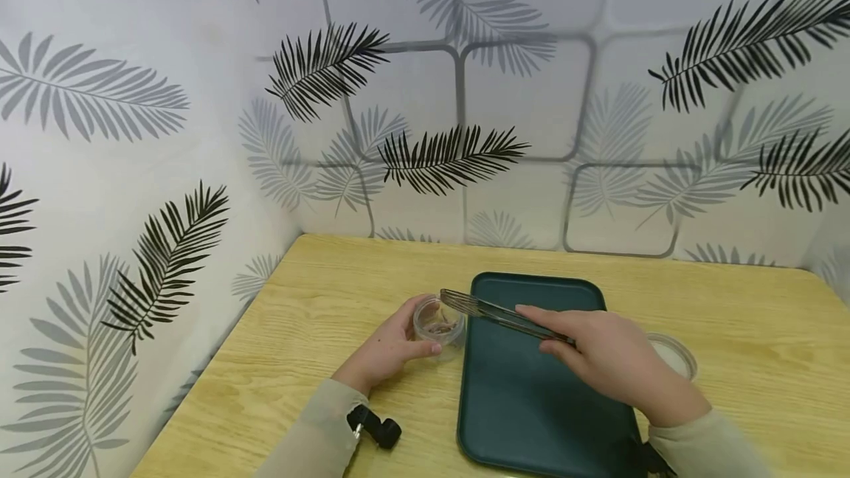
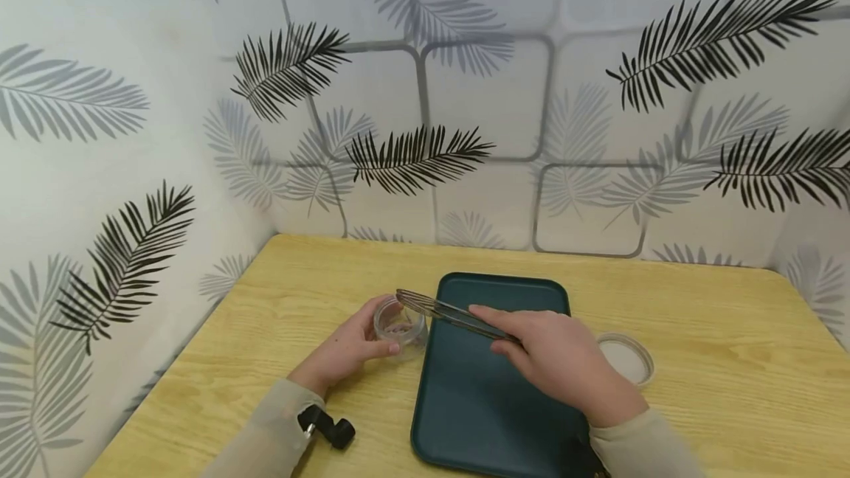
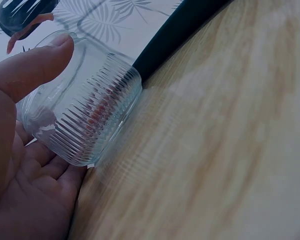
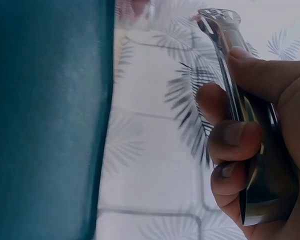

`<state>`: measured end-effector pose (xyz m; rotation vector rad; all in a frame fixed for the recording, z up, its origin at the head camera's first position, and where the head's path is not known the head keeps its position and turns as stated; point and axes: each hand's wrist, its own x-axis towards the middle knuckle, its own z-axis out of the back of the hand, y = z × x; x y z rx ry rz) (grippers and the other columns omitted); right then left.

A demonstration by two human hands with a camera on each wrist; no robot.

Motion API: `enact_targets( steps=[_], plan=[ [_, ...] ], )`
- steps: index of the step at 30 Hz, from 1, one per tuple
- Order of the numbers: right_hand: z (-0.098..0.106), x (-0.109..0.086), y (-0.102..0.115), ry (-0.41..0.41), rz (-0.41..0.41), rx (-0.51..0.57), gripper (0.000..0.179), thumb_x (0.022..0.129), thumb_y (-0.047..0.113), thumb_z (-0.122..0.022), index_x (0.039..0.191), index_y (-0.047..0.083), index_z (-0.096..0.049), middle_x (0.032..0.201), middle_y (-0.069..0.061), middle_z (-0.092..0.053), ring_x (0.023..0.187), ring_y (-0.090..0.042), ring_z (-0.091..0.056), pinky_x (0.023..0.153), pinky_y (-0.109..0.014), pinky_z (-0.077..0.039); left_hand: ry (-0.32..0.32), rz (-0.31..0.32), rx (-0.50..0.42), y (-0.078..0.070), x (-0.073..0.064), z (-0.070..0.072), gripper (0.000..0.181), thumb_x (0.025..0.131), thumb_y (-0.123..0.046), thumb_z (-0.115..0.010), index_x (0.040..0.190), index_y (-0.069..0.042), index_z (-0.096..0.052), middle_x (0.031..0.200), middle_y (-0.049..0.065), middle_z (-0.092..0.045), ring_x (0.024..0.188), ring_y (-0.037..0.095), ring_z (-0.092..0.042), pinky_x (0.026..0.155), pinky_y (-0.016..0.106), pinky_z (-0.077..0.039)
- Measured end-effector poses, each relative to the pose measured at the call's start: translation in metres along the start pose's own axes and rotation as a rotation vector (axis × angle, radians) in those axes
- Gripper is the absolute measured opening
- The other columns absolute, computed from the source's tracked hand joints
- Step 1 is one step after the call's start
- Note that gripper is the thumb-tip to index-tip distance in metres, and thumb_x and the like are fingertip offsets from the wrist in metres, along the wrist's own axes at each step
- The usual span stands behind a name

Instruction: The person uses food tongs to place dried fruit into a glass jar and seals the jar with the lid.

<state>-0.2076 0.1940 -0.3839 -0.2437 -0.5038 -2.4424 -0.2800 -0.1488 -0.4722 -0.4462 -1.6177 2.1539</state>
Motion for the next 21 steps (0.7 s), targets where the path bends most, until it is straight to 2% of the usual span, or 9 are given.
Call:
enact_targets(
  steps=[4,9,13,21],
  plan=[
    [-0.0062,-0.0003,0.0010,-0.004,-0.013,0.010,0.061,0.093,0.029,-0.074,0.149,0.037,-0.052,0.085,0.024,-0.063,0.048,0.003,-0.036,0.046,-0.023,-0.034,-0.003,0.004,-0.012,0.0000,0.0000,-0.0006,0.081,0.090,-0.028,-0.079,0.156,-0.031,-0.033,0.158,-0.004,-0.038,0.150,0.015,-0.024,0.120,0.043,-0.021],
    [-0.0099,-0.0009,-0.0011,-0.009,-0.021,0.024,0.065,0.092,0.026,-0.076,0.150,0.037,-0.050,0.088,0.023,-0.063,0.052,0.004,-0.040,0.048,-0.023,-0.037,0.001,-0.001,-0.001,-0.0001,0.0000,0.0024,0.080,0.091,-0.028,-0.079,0.156,-0.031,-0.033,0.158,-0.006,-0.038,0.149,0.013,-0.025,0.120,0.042,-0.021],
    [-0.0090,-0.0003,-0.0035,-0.006,-0.032,0.023,0.066,0.092,0.026,-0.077,0.151,0.037,-0.049,0.091,0.021,-0.064,0.054,0.004,-0.042,0.051,-0.023,-0.038,-0.001,-0.024,0.003,-0.0013,0.0012,0.0032,0.079,0.091,-0.024,-0.078,0.156,-0.027,-0.033,0.158,-0.003,-0.040,0.149,0.015,-0.028,0.120,0.042,-0.021],
    [-0.0088,-0.0038,-0.0020,0.032,-0.048,0.013,0.061,0.093,0.033,-0.074,0.150,0.037,-0.050,0.084,0.023,-0.059,0.049,0.002,-0.037,0.046,-0.024,-0.035,-0.001,-0.014,0.019,0.0025,-0.0009,-0.0001,0.082,0.091,-0.027,-0.078,0.158,-0.026,-0.031,0.157,-0.003,-0.039,0.149,0.016,-0.026,0.120,0.044,-0.021]
  ],
)
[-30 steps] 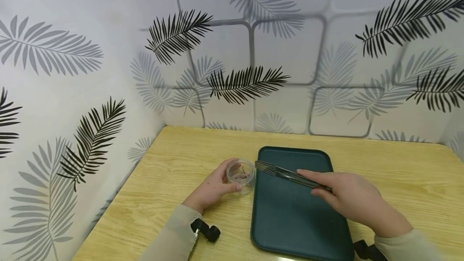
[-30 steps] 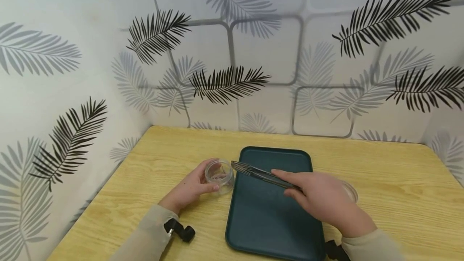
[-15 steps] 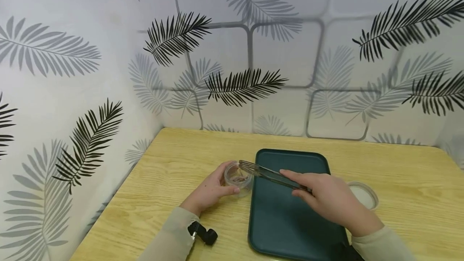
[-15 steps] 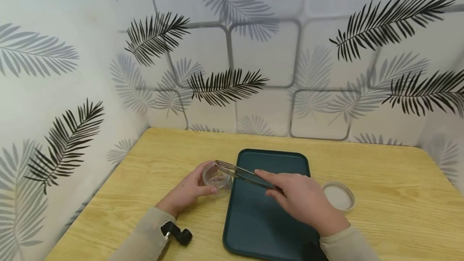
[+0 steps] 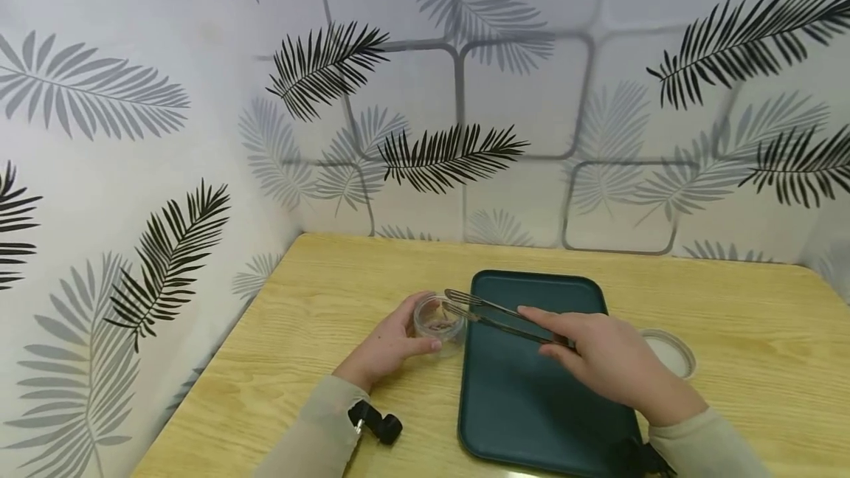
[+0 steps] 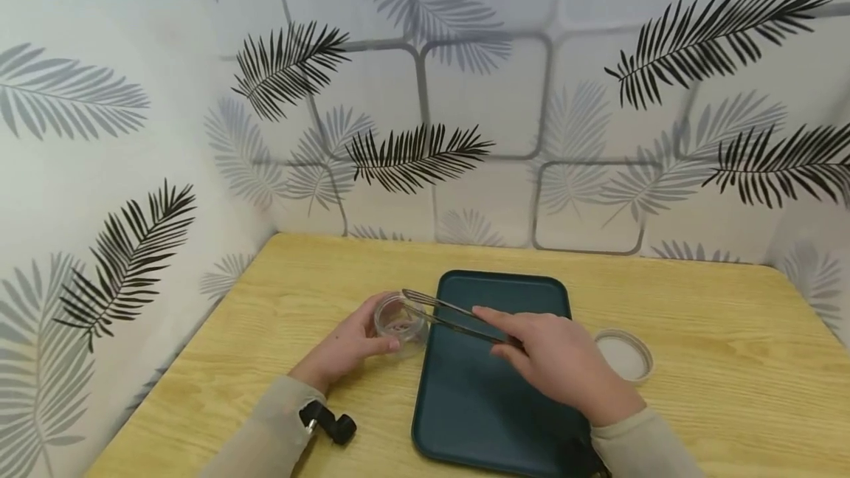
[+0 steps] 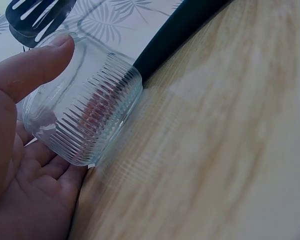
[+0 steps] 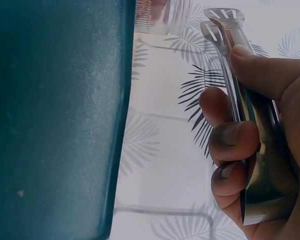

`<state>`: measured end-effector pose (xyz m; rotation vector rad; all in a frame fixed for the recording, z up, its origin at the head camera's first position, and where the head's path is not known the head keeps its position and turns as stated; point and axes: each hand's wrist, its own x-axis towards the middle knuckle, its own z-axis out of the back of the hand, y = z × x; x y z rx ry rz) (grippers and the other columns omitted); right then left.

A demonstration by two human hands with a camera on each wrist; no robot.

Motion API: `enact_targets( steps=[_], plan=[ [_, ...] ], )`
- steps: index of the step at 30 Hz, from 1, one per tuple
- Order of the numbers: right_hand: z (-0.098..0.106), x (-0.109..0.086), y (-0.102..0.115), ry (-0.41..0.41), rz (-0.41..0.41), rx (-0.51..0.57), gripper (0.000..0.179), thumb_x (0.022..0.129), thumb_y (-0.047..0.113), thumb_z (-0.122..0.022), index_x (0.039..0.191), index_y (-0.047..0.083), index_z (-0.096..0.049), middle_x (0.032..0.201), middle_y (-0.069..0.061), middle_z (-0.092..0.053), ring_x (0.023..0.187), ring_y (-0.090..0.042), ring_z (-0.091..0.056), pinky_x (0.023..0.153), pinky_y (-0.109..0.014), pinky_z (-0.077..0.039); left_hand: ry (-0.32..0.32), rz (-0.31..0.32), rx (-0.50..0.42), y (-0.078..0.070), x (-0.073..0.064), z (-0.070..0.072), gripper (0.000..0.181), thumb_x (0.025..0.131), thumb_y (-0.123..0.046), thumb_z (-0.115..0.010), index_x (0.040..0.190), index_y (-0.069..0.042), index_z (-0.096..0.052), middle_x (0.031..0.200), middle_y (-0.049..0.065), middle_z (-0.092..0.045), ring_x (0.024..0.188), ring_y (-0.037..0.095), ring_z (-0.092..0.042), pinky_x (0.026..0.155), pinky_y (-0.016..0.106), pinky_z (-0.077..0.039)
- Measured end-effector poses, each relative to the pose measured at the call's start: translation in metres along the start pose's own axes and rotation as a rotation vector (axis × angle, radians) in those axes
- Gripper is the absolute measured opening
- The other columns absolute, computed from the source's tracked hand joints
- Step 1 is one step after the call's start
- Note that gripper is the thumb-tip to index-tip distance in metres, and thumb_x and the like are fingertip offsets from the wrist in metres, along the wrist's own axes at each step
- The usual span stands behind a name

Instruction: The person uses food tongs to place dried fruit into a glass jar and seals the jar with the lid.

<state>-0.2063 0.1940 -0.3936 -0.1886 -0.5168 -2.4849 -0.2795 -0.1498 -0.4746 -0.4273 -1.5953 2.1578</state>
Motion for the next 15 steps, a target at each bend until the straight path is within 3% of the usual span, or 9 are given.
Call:
enact_targets(
  steps=[6,15],
  plan=[
    [0.000,-0.003,-0.005,0.031,-0.034,0.002,0.064,0.093,0.032,-0.074,0.152,0.036,-0.048,0.079,0.022,-0.054,0.048,0.001,-0.038,0.046,-0.024,-0.036,0.013,-0.006,-0.024,0.001,0.001,-0.002,0.084,0.092,-0.027,-0.078,0.160,-0.020,-0.028,0.159,0.002,-0.038,0.150,0.019,-0.027,0.119,0.046,-0.023],
    [0.015,-0.007,-0.016,0.043,-0.079,0.020,0.067,0.094,0.037,-0.072,0.155,0.032,-0.043,0.080,0.021,-0.055,0.050,0.000,-0.042,0.048,-0.026,-0.038,0.003,0.009,-0.021,0.000,0.002,0.000,0.083,0.091,-0.028,-0.079,0.158,-0.026,-0.030,0.158,-0.002,-0.039,0.149,0.017,-0.027,0.119,0.045,-0.023]
  ],
)
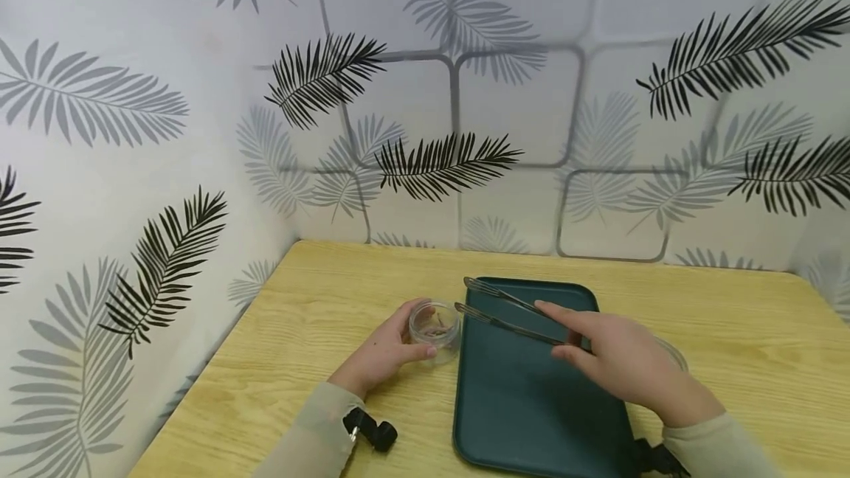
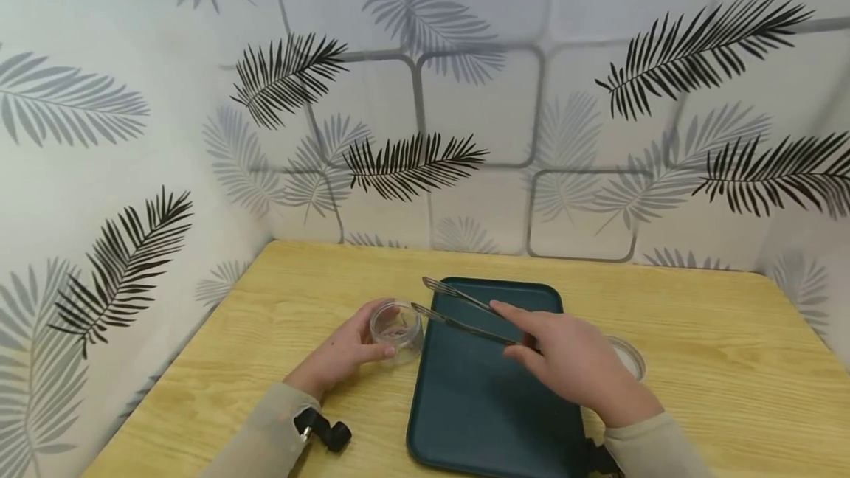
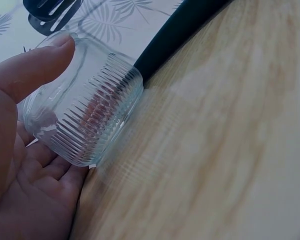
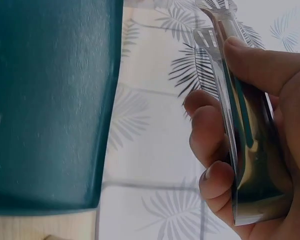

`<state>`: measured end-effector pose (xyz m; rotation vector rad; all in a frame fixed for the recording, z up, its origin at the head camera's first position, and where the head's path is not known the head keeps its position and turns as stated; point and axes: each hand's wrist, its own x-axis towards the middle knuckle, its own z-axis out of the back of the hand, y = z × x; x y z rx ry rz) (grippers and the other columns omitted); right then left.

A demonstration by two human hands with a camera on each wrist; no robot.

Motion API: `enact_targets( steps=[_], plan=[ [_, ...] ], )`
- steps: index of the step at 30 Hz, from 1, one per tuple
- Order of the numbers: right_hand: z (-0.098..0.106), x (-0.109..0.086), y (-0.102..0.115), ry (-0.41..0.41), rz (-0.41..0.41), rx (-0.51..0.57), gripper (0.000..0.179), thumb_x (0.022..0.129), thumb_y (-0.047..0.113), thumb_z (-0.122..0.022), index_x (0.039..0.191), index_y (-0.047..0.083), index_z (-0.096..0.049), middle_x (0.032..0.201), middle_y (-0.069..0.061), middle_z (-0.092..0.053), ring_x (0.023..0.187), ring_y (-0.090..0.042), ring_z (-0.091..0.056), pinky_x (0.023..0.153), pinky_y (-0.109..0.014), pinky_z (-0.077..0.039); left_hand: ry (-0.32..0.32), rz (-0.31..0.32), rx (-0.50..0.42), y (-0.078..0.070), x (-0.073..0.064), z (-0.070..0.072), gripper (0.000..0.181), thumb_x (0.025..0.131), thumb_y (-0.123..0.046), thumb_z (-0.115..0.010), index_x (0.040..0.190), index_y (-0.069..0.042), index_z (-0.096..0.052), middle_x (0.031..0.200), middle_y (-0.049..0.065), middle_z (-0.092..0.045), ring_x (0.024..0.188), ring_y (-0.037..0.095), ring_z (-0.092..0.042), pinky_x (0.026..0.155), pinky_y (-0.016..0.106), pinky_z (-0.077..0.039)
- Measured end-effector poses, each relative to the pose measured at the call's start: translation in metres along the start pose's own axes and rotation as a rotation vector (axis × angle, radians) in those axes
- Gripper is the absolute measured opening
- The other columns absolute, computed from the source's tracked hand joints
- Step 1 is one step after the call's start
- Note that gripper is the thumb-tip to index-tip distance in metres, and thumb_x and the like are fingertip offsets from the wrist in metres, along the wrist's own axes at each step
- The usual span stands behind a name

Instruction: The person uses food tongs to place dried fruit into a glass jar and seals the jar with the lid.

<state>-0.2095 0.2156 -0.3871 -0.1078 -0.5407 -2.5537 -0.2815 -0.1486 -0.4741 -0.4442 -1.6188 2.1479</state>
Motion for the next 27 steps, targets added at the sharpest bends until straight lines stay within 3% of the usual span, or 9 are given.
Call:
enact_targets(
  steps=[6,12,16,27],
  plan=[
    [0.010,-0.003,-0.007,-0.002,-0.054,-0.035,0.067,0.095,0.042,-0.070,0.155,0.032,-0.043,0.085,0.021,-0.060,0.052,0.000,-0.044,0.049,-0.027,-0.038,0.009,-0.031,-0.001,-0.001,0.004,0.000,0.084,0.091,-0.029,-0.079,0.159,-0.021,-0.029,0.159,0.001,-0.038,0.149,0.018,-0.026,0.120,0.045,-0.021],
    [0.013,-0.011,-0.018,-0.010,-0.111,-0.033,0.067,0.096,0.043,-0.069,0.156,0.030,-0.042,0.087,0.020,-0.061,0.053,-0.002,-0.043,0.049,-0.028,-0.036,0.017,-0.013,0.012,0.000,0.002,0.000,0.082,0.091,-0.028,-0.078,0.158,-0.024,-0.030,0.158,-0.002,-0.039,0.150,0.017,-0.025,0.120,0.045,-0.020],
    [0.016,-0.022,-0.032,-0.004,-0.188,-0.042,0.068,0.097,0.048,-0.066,0.157,0.029,-0.041,0.087,0.016,-0.059,0.051,-0.006,-0.041,0.048,-0.029,-0.034,0.020,-0.025,0.003,-0.003,0.005,-0.001,0.080,0.092,-0.027,-0.078,0.157,-0.024,-0.031,0.158,-0.001,-0.040,0.149,0.016,-0.026,0.120,0.044,-0.019],
    [0.027,-0.058,-0.092,0.098,-0.433,-0.027,0.086,0.103,0.049,-0.055,0.157,-0.007,-0.020,0.090,-0.005,-0.063,0.060,-0.018,-0.051,0.051,-0.038,-0.041,0.009,-0.019,0.001,0.000,0.001,0.001,0.083,0.091,-0.029,-0.078,0.158,-0.024,-0.030,0.159,0.000,-0.038,0.149,0.018,-0.027,0.120,0.044,-0.021]
  ],
)
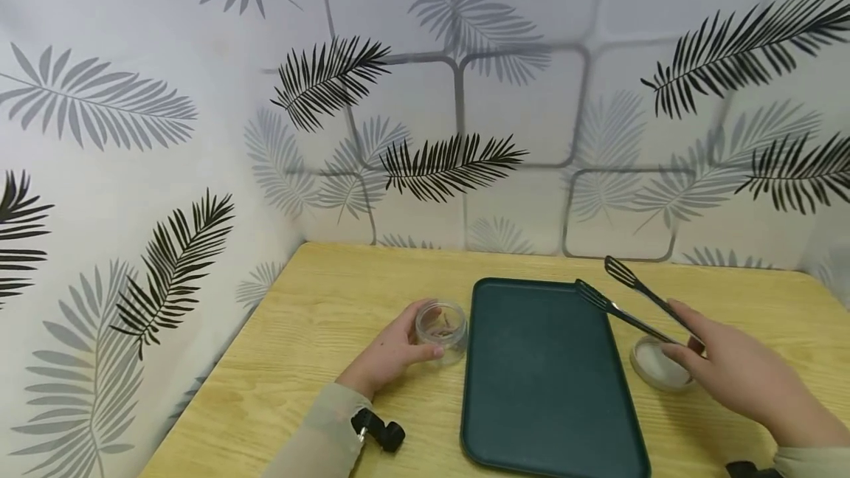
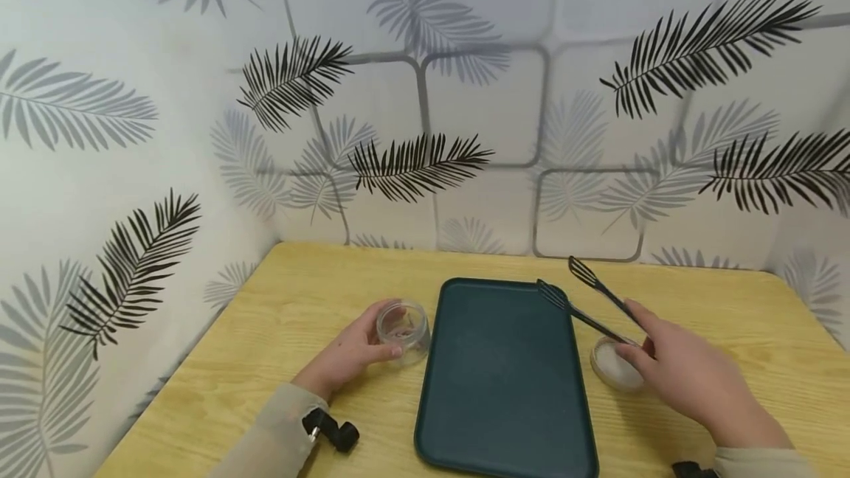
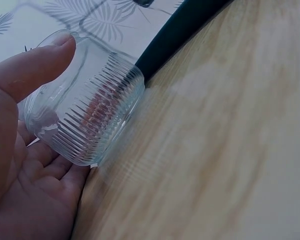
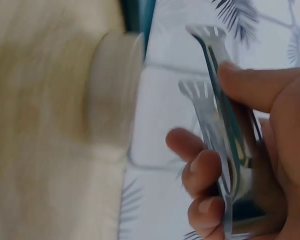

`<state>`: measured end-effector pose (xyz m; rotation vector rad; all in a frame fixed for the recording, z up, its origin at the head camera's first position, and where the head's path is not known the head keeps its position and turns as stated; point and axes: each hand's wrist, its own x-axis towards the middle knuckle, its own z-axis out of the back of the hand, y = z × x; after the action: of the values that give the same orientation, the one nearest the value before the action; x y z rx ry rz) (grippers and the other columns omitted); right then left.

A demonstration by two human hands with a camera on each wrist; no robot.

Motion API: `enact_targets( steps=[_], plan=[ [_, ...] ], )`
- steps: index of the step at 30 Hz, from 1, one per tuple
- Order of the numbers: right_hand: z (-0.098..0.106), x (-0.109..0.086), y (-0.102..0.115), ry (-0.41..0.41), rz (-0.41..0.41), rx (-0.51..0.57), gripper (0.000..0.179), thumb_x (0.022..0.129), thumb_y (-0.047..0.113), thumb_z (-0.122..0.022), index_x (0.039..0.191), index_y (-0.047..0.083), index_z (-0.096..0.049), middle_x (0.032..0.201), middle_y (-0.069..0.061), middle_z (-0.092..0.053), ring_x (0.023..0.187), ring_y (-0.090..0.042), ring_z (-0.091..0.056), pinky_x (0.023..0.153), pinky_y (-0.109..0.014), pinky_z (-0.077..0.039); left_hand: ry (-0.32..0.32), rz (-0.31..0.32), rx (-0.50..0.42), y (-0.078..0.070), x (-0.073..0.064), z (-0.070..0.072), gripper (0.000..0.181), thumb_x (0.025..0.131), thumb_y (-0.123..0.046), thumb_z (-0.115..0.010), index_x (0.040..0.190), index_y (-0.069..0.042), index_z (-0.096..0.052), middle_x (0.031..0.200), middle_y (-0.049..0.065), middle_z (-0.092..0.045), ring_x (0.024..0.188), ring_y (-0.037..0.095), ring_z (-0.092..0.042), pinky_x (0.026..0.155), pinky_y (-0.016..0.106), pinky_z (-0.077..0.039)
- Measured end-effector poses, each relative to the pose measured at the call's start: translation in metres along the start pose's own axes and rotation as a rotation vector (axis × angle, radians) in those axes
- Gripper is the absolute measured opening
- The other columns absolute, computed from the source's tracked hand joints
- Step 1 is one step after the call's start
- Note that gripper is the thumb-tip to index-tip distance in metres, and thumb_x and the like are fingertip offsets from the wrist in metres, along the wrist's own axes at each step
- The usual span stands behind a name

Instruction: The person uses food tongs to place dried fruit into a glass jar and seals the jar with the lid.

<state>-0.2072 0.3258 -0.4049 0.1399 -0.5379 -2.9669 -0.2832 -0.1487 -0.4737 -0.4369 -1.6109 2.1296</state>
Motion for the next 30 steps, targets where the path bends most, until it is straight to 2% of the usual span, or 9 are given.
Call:
enact_targets(
  steps=[2,4,7,9,14,18,21,25,30],
  plan=[
    [-0.001,-0.002,-0.014,-0.006,-0.013,-0.015,0.087,0.105,0.047,-0.052,0.154,-0.014,-0.017,0.092,-0.014,-0.064,0.067,-0.023,-0.058,0.056,-0.042,-0.046,-0.002,0.003,0.003,0.001,0.000,0.000,0.083,0.091,-0.031,-0.078,0.158,-0.025,-0.030,0.158,-0.001,-0.039,0.149,0.018,-0.027,0.120,0.044,-0.022],
    [-0.003,-0.004,-0.026,-0.011,-0.033,-0.037,0.088,0.106,0.048,-0.047,0.152,-0.019,-0.013,0.101,-0.032,-0.060,0.079,-0.039,-0.064,0.064,-0.052,-0.050,-0.005,0.006,0.007,0.001,0.000,0.000,0.082,0.091,-0.032,-0.079,0.158,-0.027,-0.031,0.158,-0.002,-0.039,0.149,0.017,-0.027,0.119,0.044,-0.022],
    [-0.008,-0.008,-0.043,-0.002,-0.080,-0.048,0.087,0.108,0.049,-0.040,0.150,-0.021,-0.008,0.117,-0.054,-0.040,0.099,-0.064,-0.053,0.074,-0.066,-0.047,-0.008,0.003,0.012,0.002,0.000,-0.001,0.082,0.091,-0.031,-0.078,0.158,-0.026,-0.031,0.157,-0.002,-0.040,0.149,0.017,-0.028,0.119,0.044,-0.023],
    [-0.010,-0.010,-0.052,0.027,-0.125,-0.047,0.087,0.109,0.048,-0.035,0.149,-0.022,-0.004,0.121,-0.060,-0.028,0.107,-0.071,-0.043,0.077,-0.071,-0.044,-0.006,0.000,0.010,0.002,-0.001,-0.001,0.082,0.092,-0.030,-0.078,0.158,-0.024,-0.030,0.158,-0.001,-0.040,0.149,0.017,-0.028,0.119,0.044,-0.022],
    [-0.012,-0.012,-0.063,0.056,-0.187,-0.040,0.084,0.109,0.039,-0.038,0.144,-0.028,-0.001,0.116,-0.060,-0.023,0.105,-0.072,-0.042,0.077,-0.070,-0.045,-0.008,0.003,0.010,0.001,-0.001,-0.002,0.082,0.092,-0.027,-0.077,0.159,-0.023,-0.029,0.158,0.001,-0.039,0.149,0.018,-0.028,0.119,0.044,-0.022],
    [-0.013,-0.013,-0.064,0.002,-0.146,-0.083,0.081,0.103,0.032,-0.054,0.140,-0.028,-0.014,0.104,-0.056,-0.035,0.093,-0.068,-0.051,0.071,-0.067,-0.048,-0.014,0.000,0.010,0.001,0.000,-0.002,0.082,0.092,-0.028,-0.077,0.159,-0.022,-0.029,0.159,0.000,-0.038,0.149,0.018,-0.027,0.119,0.045,-0.022],
    [-0.014,-0.015,-0.064,-0.031,-0.098,-0.126,0.072,0.097,0.029,-0.065,0.128,-0.025,-0.027,0.093,-0.048,-0.045,0.084,-0.062,-0.057,0.067,-0.065,-0.049,-0.008,-0.003,0.004,0.000,-0.001,-0.002,0.082,0.092,-0.029,-0.077,0.159,-0.021,-0.029,0.158,0.001,-0.038,0.149,0.019,-0.027,0.119,0.046,-0.022],
    [-0.016,-0.016,-0.067,-0.029,-0.063,-0.164,0.064,0.092,0.033,-0.073,0.108,-0.019,-0.038,0.080,-0.031,-0.053,0.073,-0.049,-0.062,0.062,-0.059,-0.051,-0.004,-0.001,0.001,0.001,-0.001,-0.002,0.082,0.093,-0.029,-0.077,0.159,-0.021,-0.029,0.159,0.001,-0.038,0.149,0.019,-0.027,0.119,0.046,-0.022],
    [-0.017,-0.015,-0.067,0.000,-0.083,-0.197,0.076,0.090,0.046,-0.075,0.106,-0.020,-0.041,0.079,-0.028,-0.055,0.073,-0.046,-0.062,0.061,-0.056,-0.051,-0.007,-0.002,0.009,0.001,-0.002,-0.002,0.083,0.093,-0.029,-0.076,0.160,-0.021,-0.028,0.159,0.001,-0.038,0.149,0.018,-0.028,0.119,0.045,-0.023]
  ],
)
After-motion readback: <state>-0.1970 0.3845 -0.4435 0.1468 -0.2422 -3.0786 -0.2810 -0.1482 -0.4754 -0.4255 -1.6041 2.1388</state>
